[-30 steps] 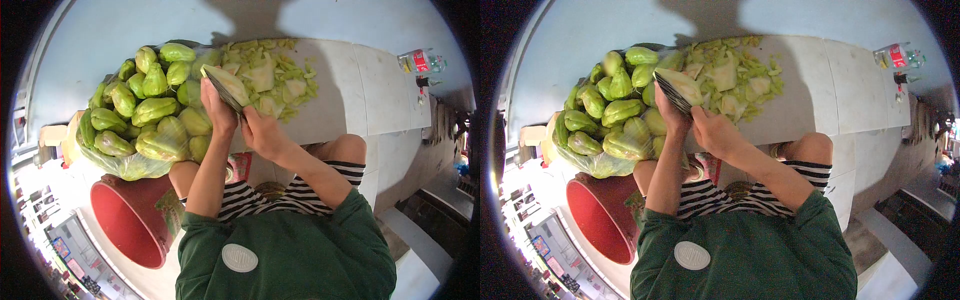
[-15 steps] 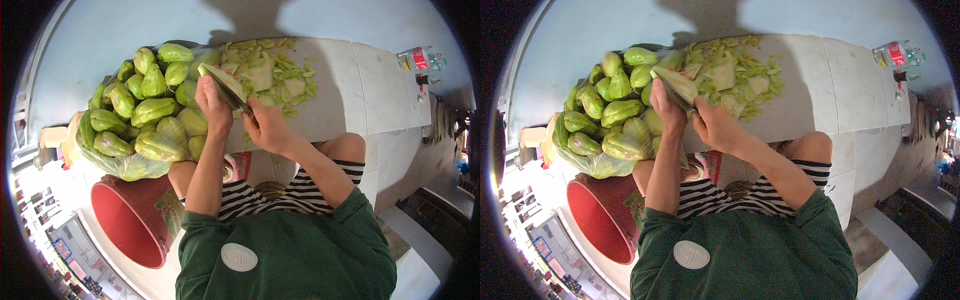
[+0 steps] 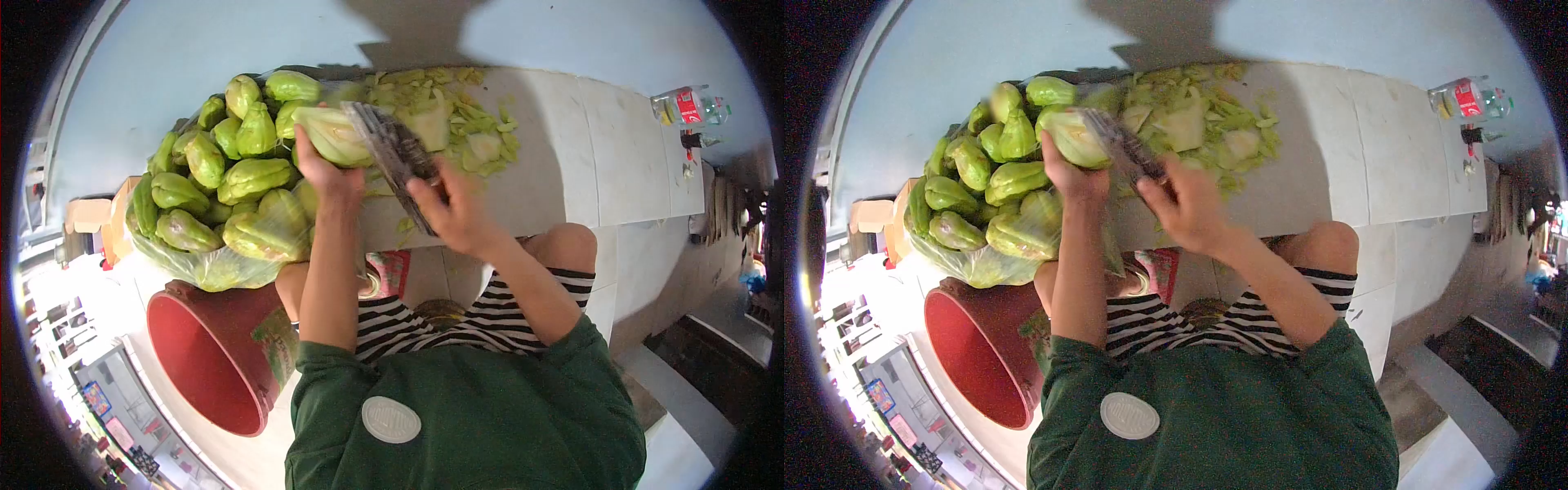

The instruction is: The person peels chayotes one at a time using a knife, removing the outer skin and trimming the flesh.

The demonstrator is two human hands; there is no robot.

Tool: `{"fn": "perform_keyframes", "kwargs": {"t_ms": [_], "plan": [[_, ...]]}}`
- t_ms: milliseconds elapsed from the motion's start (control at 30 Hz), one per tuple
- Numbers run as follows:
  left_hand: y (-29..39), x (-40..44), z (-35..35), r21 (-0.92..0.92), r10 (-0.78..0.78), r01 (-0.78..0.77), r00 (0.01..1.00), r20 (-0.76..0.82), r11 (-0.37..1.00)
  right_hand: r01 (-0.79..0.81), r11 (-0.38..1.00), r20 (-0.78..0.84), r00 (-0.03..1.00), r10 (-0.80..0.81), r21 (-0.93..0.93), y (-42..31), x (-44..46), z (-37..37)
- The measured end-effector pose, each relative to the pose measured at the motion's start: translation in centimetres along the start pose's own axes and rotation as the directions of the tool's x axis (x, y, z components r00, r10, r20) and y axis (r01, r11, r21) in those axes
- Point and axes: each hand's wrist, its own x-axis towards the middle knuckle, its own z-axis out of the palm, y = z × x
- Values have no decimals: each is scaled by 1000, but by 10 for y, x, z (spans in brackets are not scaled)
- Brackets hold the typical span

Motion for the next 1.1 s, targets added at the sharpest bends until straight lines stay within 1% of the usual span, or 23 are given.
{"fn": "perform_keyframes", "kwargs": {"t_ms": [33,67,100,133,167,233,300,367,400,467,500,567,600,667,700,767,833,900,933,967,1000,1067,1100], "plan": [[6,0,1,1,5,-5,1000,1,1000,-115,986,0,993,116,119,17,3,-3],[11,-2,2,-16,-60,65,981,187,998,-229,945,11,972,233,235,30,4,-8],[13,-5,4,-22,-122,140,923,366,990,-231,945,9,972,236,232,28,4,-16],[14,-10,9,-10,-166,181,923,346,983,-325,879,74,944,320,348,22,7,-27],[15,-13,12,-13,-166,182,923,346,983,-415,791,151,908,391,450,18,9,-35],[18,-17,12,57,-297,317,790,537,947,-396,797,135,916,378,456,18,12,-44],[20,-17,11,85,-322,327,793,516,941,-375,802,115,924,365,464,19,15,-48],[21,-20,12,85,-338,356,748,571,931,-372,814,156,928,339,445,18,15,-52],[21,-20,12,84,-337,356,749,570,931,-373,814,157,927,339,445,16,16,-52],[21,-21,12,75,-325,322,860,393,944,-409,823,192,912,362,394,12,15,-51],[21,-22,14,74,-323,321,861,392,944,-410,823,195,912,361,393,13,15,-50],[23,-26,18,188,-278,228,911,306,955,-419,826,213,907,363,377,14,15,-48],[22,-25,14,186,-276,228,912,304,956,-420,826,216,907,363,377,15,15,-47],[19,-20,4,255,-281,244,953,117,936,-416,859,217,906,364,297,16,15,-45],[19,-21,4,253,-279,244,953,115,936,-417,859,220,905,364,296,15,15,-43],[16,-26,8,286,-260,209,954,152,935,-438,808,246,897,367,393,11,16,-42],[17,-29,8,284,-282,233,948,146,930,-429,810,239,902,360,401,10,16,-40],[15,-28,7,128,-359,336,891,279,933,-416,813,228,909,350,408,9,17,-37],[12,-31,10,127,-358,335,891,280,933,-409,834,207,912,355,371,7,17,-34],[6,-36,15,224,-351,307,917,189,925,-403,852,186,914,359,333,6,17,-31],[3,-40,20,320,-331,285,939,99,904,-403,852,187,914,359,333,6,18,-29],[4,-43,22,318,-330,284,939,100,905,-415,819,189,910,370,395,8,17,-26],[4,-43,23,316,-328,281,939,104,906,-415,819,187,910,370,395,9,17,-26]]}}
